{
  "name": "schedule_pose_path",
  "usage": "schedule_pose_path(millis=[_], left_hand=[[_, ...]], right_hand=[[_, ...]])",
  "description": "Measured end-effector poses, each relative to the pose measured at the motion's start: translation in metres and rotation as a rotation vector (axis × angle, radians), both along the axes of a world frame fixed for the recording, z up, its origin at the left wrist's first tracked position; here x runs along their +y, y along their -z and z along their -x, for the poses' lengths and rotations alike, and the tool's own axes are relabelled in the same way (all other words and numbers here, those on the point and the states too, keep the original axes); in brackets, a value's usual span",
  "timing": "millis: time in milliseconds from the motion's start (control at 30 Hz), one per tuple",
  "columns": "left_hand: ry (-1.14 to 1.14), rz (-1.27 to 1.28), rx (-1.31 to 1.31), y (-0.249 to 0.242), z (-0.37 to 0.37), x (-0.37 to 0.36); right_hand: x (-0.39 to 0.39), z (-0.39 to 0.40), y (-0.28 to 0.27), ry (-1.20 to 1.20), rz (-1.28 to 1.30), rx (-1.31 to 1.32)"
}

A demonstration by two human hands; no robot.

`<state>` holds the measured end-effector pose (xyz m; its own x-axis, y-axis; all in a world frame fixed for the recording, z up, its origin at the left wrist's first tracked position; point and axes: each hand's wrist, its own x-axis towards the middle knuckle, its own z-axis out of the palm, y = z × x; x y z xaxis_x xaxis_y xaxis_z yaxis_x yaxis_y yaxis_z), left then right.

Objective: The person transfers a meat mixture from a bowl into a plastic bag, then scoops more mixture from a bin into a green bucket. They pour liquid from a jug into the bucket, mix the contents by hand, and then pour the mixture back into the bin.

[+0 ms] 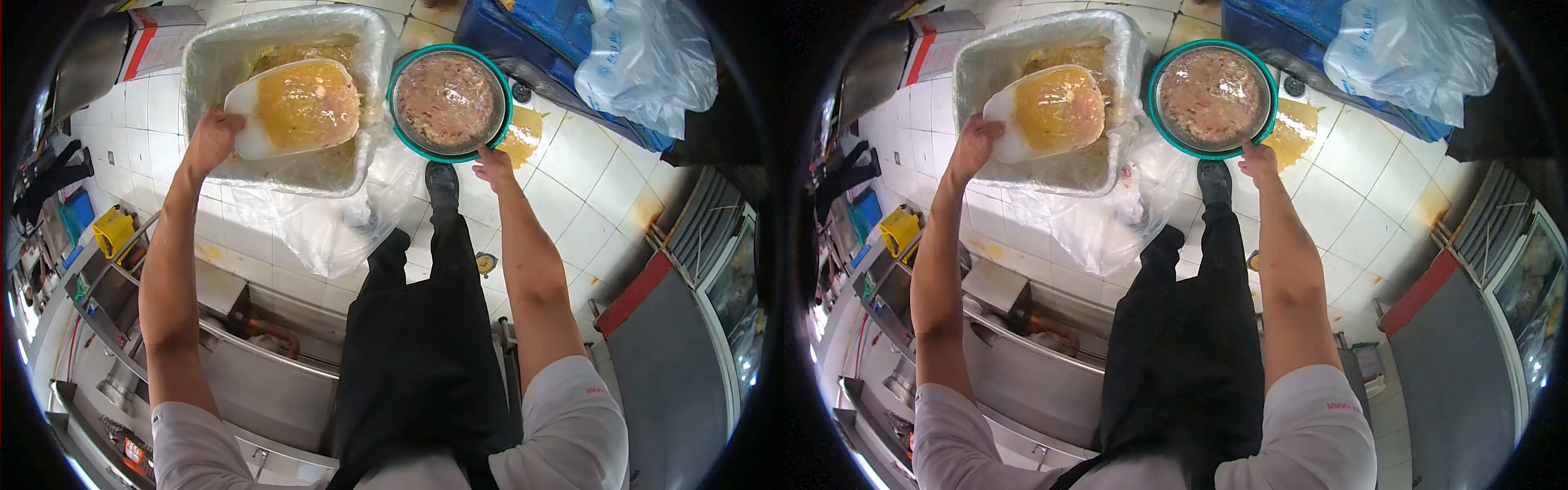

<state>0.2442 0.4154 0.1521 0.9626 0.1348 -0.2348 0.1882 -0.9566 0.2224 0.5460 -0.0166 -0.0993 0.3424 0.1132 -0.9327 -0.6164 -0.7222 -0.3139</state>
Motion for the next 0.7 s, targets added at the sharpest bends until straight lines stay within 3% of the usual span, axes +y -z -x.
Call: schedule_pose_path(millis=[133,200,267,333,700], left_hand=[[0.090,-0.045,-0.024,-0.012,-0.016,-0.005],[-0.200,0.163,0.065,-0.016,-0.027,-0.011],[-0.214,0.145,0.078,-0.023,-0.037,-0.018],[0.055,-0.092,0.007,-0.030,-0.044,-0.021],[0.096,-0.233,0.043,-0.050,-0.072,-0.035]], right_hand=[[-0.002,0.009,-0.013,0.016,-0.041,0.032],[-0.003,0.012,-0.021,0.018,-0.088,0.033],[-0.002,0.013,-0.027,0.011,-0.090,0.033],[-0.001,0.014,-0.029,-0.001,-0.043,0.030],[-0.012,0.016,-0.019,-0.012,-0.071,0.081]])
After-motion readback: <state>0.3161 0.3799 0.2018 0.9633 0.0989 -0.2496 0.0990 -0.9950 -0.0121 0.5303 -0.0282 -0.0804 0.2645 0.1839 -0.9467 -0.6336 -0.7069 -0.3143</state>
